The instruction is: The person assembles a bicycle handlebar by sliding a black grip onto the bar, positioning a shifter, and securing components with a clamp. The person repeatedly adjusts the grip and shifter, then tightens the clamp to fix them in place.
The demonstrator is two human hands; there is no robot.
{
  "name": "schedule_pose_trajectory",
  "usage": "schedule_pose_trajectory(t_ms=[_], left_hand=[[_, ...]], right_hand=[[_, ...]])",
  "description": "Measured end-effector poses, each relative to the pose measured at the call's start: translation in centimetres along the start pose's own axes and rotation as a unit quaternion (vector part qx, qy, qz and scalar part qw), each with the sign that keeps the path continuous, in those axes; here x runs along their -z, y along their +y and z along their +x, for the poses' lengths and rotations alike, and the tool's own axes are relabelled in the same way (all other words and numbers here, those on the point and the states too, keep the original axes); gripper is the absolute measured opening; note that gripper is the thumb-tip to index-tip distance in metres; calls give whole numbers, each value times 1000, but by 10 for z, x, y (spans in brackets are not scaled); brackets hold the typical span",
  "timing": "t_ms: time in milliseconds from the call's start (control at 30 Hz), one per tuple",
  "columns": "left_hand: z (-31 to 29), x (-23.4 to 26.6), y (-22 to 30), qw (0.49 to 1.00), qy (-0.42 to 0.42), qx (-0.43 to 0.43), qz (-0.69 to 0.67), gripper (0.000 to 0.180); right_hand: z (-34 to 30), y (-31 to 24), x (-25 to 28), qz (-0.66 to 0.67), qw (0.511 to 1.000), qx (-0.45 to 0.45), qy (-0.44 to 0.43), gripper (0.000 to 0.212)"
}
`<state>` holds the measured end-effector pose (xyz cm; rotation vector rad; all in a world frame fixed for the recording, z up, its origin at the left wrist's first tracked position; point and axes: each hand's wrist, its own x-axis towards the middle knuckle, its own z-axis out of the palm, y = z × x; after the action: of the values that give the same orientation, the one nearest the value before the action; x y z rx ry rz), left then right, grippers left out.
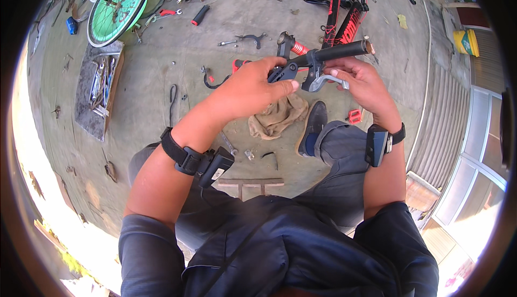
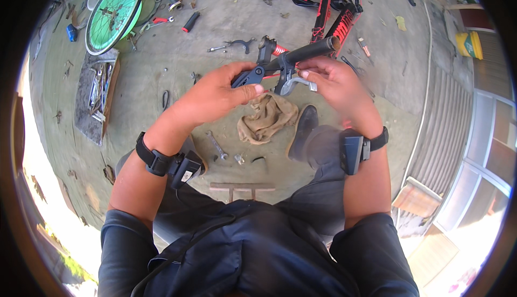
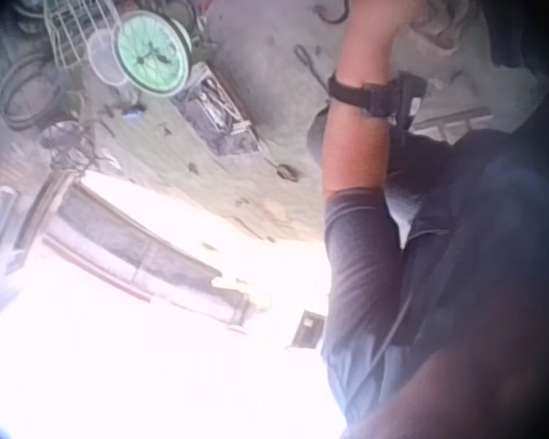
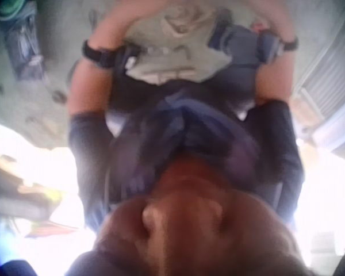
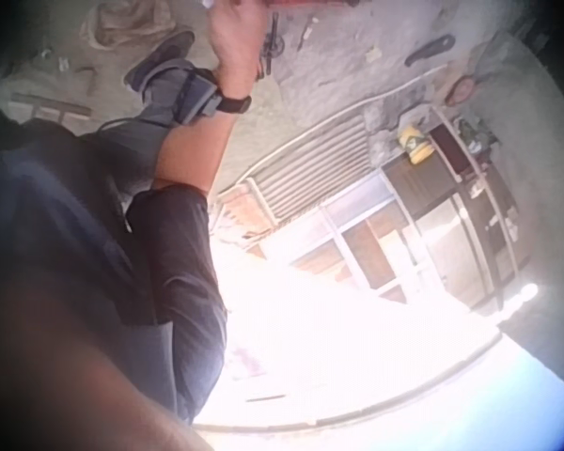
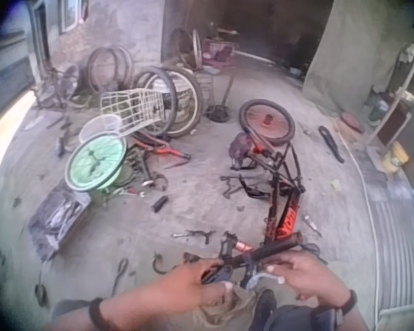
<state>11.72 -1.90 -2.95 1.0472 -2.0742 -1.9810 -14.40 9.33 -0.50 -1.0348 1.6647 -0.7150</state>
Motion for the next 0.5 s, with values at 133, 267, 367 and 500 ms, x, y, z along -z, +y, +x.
schedule_pose_trajectory(t_ms=[133, 267, 367, 500], left_hand=[[-4, 12, 5, 989, -13, 61, -136, 48], [-14, 22, 6, 957, 11, 58, -284, 41], [-22, 25, 6, 936, 12, 51, -349, 46], [-35, 23, 6, 902, -5, 38, -429, 50]], right_hand=[[-5, -2, 7, 6, 999, -15, 33, 29], [-25, -16, 28, 13, 993, -42, 106, 20], [-42, -27, 35, 65, 984, 62, 157, 14], [-56, -42, 6, 207, 926, 286, 137, 15]])
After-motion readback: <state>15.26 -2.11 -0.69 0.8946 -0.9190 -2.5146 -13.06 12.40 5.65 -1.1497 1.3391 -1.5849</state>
